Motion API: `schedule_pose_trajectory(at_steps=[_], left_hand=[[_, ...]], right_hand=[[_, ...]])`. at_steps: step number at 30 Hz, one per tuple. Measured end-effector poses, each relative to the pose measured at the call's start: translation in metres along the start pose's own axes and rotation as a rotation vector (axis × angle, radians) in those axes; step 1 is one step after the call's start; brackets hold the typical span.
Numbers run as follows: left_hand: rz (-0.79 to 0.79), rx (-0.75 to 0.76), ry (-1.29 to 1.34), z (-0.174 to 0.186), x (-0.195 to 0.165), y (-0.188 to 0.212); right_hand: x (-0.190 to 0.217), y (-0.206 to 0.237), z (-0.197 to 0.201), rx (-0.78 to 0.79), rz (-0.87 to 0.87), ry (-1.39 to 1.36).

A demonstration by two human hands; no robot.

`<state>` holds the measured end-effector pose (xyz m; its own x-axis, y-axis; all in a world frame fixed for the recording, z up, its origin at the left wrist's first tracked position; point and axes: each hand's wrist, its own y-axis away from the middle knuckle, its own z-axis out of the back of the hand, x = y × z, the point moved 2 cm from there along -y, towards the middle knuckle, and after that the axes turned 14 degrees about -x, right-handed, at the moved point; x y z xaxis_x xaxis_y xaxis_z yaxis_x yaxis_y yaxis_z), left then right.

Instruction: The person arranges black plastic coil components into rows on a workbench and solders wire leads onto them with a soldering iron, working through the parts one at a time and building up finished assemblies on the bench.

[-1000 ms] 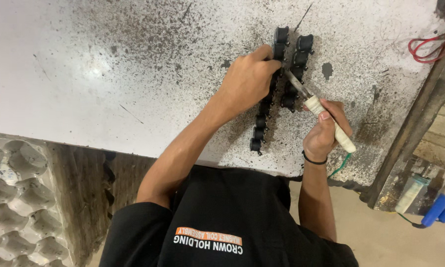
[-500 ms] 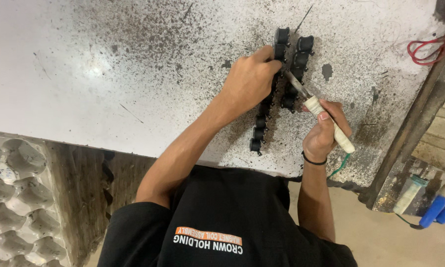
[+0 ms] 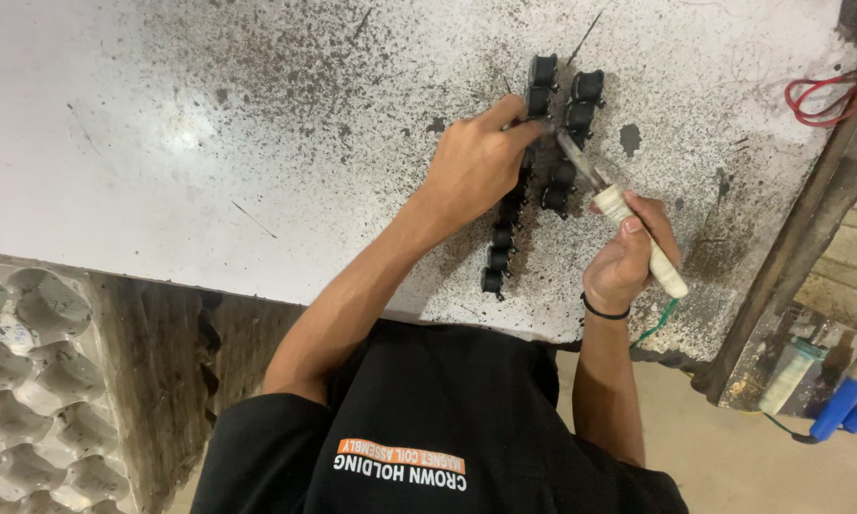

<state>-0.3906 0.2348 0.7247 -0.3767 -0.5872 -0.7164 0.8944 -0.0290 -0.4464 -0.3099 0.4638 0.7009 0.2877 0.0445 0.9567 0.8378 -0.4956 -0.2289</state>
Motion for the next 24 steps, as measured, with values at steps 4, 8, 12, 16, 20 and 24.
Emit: schedule_pose_trajectory(at_steps=[4,8,12,16,20,24], left_hand=[[-0.041,-0.021,-0.024,-0.002,0.001,0.002],[-0.051,-0.013,-0.032,-0.007,0.005,0.002],[-0.079,0.022,-0.062,-0.012,0.005,-0.002],[-0.083,0.012,-0.05,0.006,-0.012,-0.012],[-0.173,0.044,-0.108,0.048,-0.056,-0.034],[-0.365,-0.247,-0.059,0.084,-0.085,-0.059]], right_hand=[[-0.003,0.0,0.002,-0.006,-0.026,-0.016],[-0.004,0.001,0.002,0.024,0.015,0.003],[0.003,-0.005,-0.001,0.099,-0.024,-0.018],[0.017,-0.027,0.003,0.09,0.012,-0.043],[0.013,-0.038,0.005,-0.004,0.08,-0.008],[-0.004,-0.029,0.0,-0.026,0.017,0.089]])
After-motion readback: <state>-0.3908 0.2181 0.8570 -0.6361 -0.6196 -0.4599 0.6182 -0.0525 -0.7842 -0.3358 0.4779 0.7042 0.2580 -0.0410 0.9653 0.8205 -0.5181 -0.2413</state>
